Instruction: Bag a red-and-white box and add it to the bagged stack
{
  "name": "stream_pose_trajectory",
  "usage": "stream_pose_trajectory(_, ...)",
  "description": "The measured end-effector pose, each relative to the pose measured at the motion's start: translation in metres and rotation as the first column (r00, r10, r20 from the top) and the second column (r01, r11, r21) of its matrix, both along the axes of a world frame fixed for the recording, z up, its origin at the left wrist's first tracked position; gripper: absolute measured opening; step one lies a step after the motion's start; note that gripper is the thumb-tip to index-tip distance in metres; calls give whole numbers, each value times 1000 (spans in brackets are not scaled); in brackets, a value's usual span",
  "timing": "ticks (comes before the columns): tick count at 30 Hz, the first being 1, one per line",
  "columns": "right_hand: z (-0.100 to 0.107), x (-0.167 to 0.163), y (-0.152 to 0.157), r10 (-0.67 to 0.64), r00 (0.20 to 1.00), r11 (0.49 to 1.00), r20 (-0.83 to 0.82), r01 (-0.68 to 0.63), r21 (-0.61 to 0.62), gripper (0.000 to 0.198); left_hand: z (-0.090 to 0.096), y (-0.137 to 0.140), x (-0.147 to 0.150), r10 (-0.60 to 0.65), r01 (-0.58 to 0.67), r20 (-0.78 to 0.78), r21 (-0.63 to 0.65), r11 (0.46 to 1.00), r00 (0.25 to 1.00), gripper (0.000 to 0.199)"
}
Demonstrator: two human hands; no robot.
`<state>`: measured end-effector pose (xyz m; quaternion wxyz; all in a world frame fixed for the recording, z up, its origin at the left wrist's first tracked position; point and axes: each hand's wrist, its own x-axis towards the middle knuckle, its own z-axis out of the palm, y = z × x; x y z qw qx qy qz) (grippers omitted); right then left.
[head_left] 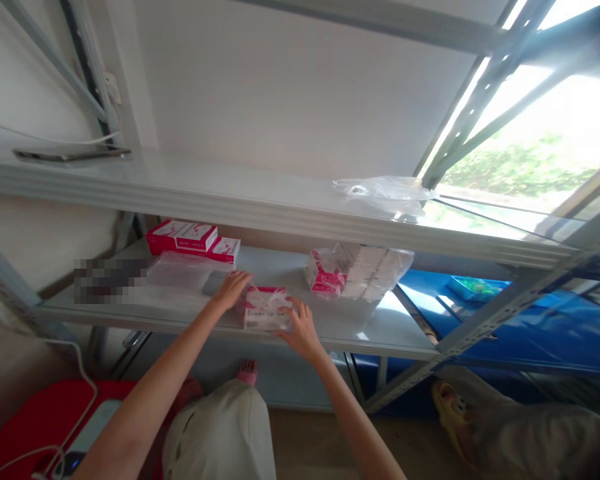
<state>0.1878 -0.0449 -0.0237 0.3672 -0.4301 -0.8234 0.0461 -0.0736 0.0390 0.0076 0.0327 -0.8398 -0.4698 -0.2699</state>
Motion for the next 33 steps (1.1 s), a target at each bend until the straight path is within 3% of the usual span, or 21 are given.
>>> stream_pose_trajectory(2,4,9,16,102,994,985,-27,-105,-135,106,2,-18,4,90,-111,169,117,987,982,57)
stream_pose_trajectory(3,6,14,26,141,989,966,-54,-149,-211,124,3,-30,7,133,-179,263,160,971,956,53)
stream_pose_trajectory(5,10,20,48,196,973,909,-118,-226,-350,138,0,-56,14,179,-289,442,195,937,879,37)
stream_pose_trajectory(8,15,19,72,270,938,823,-216,-341,-454,133,-15,-95,26,158,-283,598,120,952,786,15)
stream_pose_trajectory(10,16,10,74,276,928,815,-251,-364,-452,129,-32,-115,35,135,-169,626,-5,986,768,14)
stream_pose_trajectory(11,15,3,69,243,937,834,-251,-334,-440,127,-41,-122,39,136,-115,638,-75,991,758,14)
stream_pose_trajectory(13,8,-15,47,90,969,900,-231,-179,-397,123,-60,-130,45,167,-34,674,-206,978,720,14)
stream_pose_trajectory(15,-3,-33,14,-156,962,940,-224,76,-332,121,-77,-130,49,222,-13,738,-278,960,637,25)
stream_pose_trajectory(17,-18,-47,-19,-325,907,929,-268,253,-270,122,-89,-127,48,273,-41,796,-299,953,540,44)
stream_pose_trajectory(19,-30,-51,-42,-367,880,923,-301,305,-234,126,-96,-124,45,305,-88,816,-302,949,491,55)
stream_pose_trajectory(22,-36,-39,-44,-289,904,950,-315,229,-215,121,-101,-122,41,304,-108,783,-294,950,542,52)
stream_pose_trajectory(26,-26,-19,-17,-144,939,958,-311,55,-280,93,-104,-122,46,265,-52,753,-294,954,602,46)
stream_pose_trajectory(30,-20,-22,-7,-177,923,953,-342,75,-292,63,-100,-117,51,318,-138,702,-302,943,637,38)
stream_pose_trajectory(33,-21,-29,-14,-199,902,951,-382,83,-299,57,-91,-117,49,312,-193,654,-250,949,689,28)
